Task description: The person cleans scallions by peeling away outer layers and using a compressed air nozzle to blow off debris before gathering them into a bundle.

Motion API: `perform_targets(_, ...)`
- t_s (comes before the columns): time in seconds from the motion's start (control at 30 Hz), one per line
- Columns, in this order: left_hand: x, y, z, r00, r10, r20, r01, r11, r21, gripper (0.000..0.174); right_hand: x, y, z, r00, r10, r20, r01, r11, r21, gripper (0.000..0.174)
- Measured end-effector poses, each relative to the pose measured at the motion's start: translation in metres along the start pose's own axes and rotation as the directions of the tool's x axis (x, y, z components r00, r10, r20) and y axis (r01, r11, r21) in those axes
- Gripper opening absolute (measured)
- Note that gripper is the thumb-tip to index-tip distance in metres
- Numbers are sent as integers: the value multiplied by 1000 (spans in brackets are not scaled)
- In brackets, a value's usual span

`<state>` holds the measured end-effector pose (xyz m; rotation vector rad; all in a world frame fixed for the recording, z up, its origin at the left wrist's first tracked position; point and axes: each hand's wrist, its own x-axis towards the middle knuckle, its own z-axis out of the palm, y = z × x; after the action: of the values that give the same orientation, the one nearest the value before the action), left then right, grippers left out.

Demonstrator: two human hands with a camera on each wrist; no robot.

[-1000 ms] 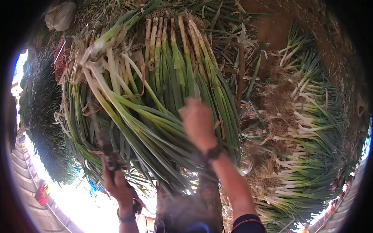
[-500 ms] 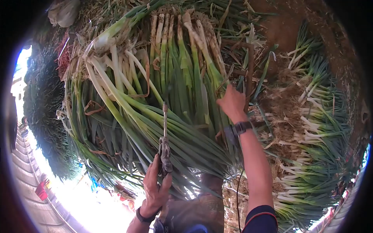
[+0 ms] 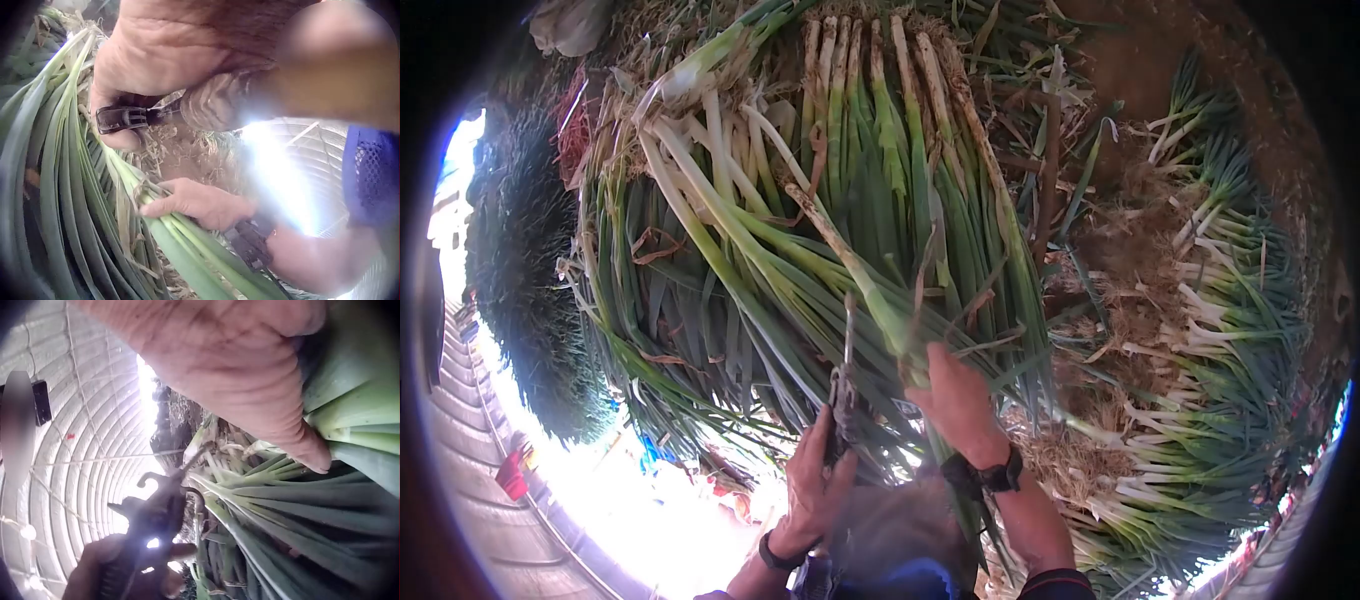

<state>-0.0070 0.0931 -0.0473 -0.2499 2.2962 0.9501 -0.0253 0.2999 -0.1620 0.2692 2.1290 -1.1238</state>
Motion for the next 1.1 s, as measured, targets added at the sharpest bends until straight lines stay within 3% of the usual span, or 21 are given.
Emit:
perform_targets(0.1, -24, -10, 7, 999, 31, 42, -32, 999, 14, 65, -20, -6, 10, 994, 111, 7, -111, 980, 164, 58)
perform_targets(0.17, -34, -11, 10, 996, 25, 81, -30, 998, 61, 67, -33, -11, 13, 991, 133, 3, -131, 975, 177, 58)
perform_targets(0.23, -43, -3, 13, 992, -41, 121, 39, 999, 18, 68, -44, -14, 15, 978, 211, -2, -203, 943, 262, 60)
perform_targets(0.4, -50, -1, 18, 985, -74, 158, 68, 997, 42, 71, -58, -5, 22, 973, 231, -24, -220, 948, 231, 57)
perform_targets(0.5, -43, -2, 20, 988, -64, 143, 56, 997, 59, 69, -67, -2, 26, 974, 214, -70, -183, 936, 301, 57)
perform_targets(0.7, 27, 1, 21, 993, -119, 20, 119, 993, 1, 61, -78, 0, 27, 969, 244, -50, -224, 942, 248, 57)
perform_targets(0.9, 99, -19, 16, 989, 43, -141, -36, 998, 55, 53, -76, 0, 28, 974, 221, -54, -199, 943, 267, 55)
perform_targets(1.0, 114, -21, 10, 986, -2, -166, 21, 993, 115, 50, -77, 3, 31, 978, 199, -64, -176, 949, 262, 54)
perform_targets(1.1, 108, -16, 1, 980, -105, -169, 113, 993, 36, 50, -77, 3, 33, 976, 206, -77, -176, 942, 285, 53)
